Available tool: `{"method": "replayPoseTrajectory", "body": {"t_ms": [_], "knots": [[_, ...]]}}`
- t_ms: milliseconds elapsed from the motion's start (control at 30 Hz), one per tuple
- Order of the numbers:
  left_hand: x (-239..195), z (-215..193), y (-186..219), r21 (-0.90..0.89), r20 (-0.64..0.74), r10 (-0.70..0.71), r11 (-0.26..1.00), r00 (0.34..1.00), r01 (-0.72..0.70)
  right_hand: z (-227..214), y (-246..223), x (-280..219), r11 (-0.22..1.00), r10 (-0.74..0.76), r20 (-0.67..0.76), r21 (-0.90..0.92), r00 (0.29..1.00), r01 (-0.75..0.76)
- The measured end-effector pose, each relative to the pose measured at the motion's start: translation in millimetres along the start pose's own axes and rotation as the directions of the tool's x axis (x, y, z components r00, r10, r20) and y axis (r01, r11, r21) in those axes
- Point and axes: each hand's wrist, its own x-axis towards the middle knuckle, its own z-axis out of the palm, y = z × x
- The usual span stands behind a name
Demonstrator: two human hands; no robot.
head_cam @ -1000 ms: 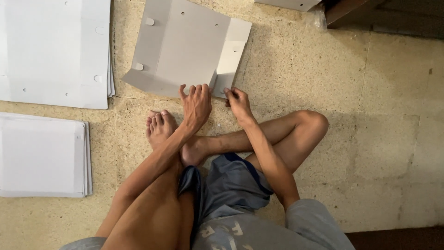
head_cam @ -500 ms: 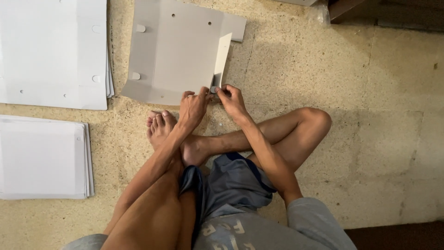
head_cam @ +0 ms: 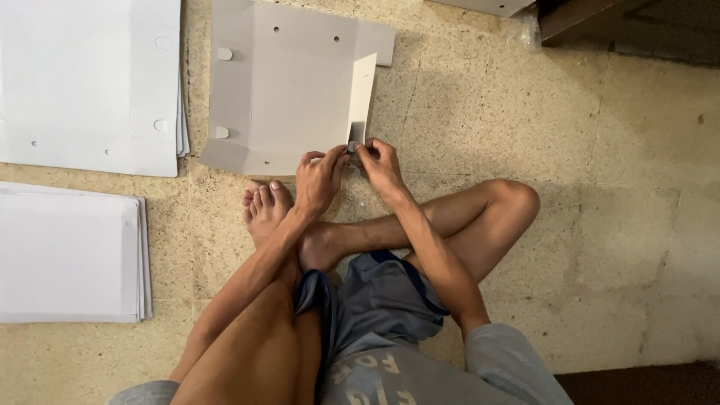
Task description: The person sits on the floor and folds flat white cardboard pieces into small rectangular boxes by hand. They fold the side flaps, tuck tabs into slots, and then stack the completed boxes. The process is repeated for multiple units.
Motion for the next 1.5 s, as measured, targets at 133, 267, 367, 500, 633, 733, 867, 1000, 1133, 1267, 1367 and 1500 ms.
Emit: {"method": "replayPoseTrajectory", "body": {"t_ms": [133, 267, 367, 500, 633, 733, 867, 1000, 1133, 1267, 1367, 1500], "knots": [[2, -3, 4, -0.012, -0.051, -0.011, 1.000, 0.999, 0.010, 0, 8, 6, 0.998, -0.031, 0.038, -0.044, 0.999, 0.033], [3, -8, 8, -0.037, -0.064, -0.018, 0.999, 0.998, 0.016, -1, 5, 7, 0.999, 0.001, 0.033, -0.042, 0.999, 0.000], [1, -8, 8, -0.054, -0.054, -0.010, 0.999, 0.998, 0.007, 0, -5, 0, 1.000, 0.020, 0.025, -0.017, 0.999, -0.020], [-2, -11, 14, -0.069, -0.072, -0.024, 0.997, 0.997, 0.019, 0, -5, -2, 1.000, 0.027, 0.013, 0.000, 1.000, -0.027], [2, -17, 19, -0.076, -0.124, -0.024, 0.997, 0.992, 0.014, -1, 8, 5, 0.999, 0.006, 0.025, -0.042, 1.000, -0.005], [5, -20, 24, -0.083, -0.115, -0.051, 0.996, 0.992, 0.041, 2, 0, 1, 1.000, 0.002, 0.031, -0.026, 1.000, -0.001], [8, -25, 28, -0.163, -0.082, -0.088, 0.984, 0.993, 0.074, 5, -22, -7, 0.995, 0.069, 0.038, 0.069, 0.997, -0.071], [9, -29, 32, -0.188, -0.054, -0.115, 0.977, 0.992, 0.103, 1, -8, -1, 0.991, 0.079, 0.050, 0.106, 0.996, -0.084], [12, -35, 34, -0.163, -0.049, -0.096, 0.983, 0.994, 0.087, 4, -8, -4, 0.992, 0.058, 0.047, 0.106, 0.997, -0.063], [10, -27, 26, -0.153, -0.022, -0.119, 0.982, 0.993, 0.114, 1, 11, 2, 0.998, 0.017, 0.032, 0.053, 0.999, -0.019], [13, -37, 32, -0.148, -0.014, -0.135, 0.980, 0.991, 0.132, 1, -5, -9, 0.999, -0.046, 0.011, -0.016, 0.999, 0.046], [18, -38, 34, -0.178, -0.001, -0.102, 0.979, 0.995, 0.100, 3, -15, -19, 0.951, -0.178, -0.011, -0.258, 0.984, 0.169]]}}
